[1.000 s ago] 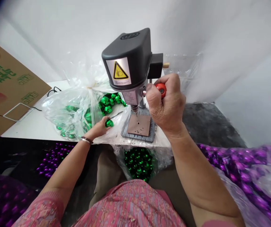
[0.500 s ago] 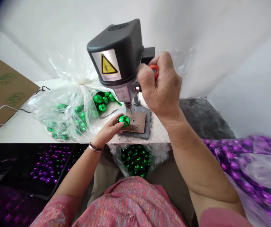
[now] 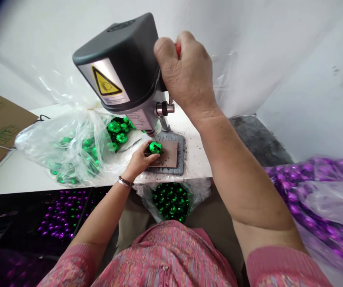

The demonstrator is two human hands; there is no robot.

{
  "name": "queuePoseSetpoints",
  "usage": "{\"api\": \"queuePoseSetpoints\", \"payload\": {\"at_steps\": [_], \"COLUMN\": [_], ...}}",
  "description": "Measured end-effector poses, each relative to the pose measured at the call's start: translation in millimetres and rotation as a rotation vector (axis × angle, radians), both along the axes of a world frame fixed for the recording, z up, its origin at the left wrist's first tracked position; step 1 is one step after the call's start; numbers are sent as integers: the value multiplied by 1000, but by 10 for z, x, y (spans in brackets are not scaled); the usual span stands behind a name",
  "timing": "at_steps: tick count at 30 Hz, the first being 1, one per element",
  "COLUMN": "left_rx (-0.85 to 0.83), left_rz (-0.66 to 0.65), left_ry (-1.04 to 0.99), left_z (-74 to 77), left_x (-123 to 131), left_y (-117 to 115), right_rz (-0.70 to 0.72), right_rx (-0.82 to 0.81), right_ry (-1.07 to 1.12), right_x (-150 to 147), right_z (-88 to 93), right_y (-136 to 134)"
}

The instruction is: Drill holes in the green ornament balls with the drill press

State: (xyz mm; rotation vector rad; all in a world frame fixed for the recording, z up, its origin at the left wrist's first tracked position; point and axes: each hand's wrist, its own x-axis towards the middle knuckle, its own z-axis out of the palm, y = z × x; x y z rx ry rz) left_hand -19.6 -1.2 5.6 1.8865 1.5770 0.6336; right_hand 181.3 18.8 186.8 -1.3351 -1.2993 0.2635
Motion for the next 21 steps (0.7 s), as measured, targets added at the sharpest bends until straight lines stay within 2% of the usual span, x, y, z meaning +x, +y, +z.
{"api": "queuePoseSetpoints", "payload": {"at_steps": [7, 13, 21], "left_rx": [22, 174, 105], "left_rz": [-34, -178, -115], "left_ry": [-22, 12, -32], "left_z": [-11, -56, -174], "left_x": [51, 67, -14], "left_y": [55, 118, 66], "right_rz": [14, 48, 51], "right_rx": [16, 27, 72], "right_ry": [16, 28, 23], "right_x": [-1, 11, 6], "right_z": [3, -7, -50], "right_y": [0, -25, -67]}}
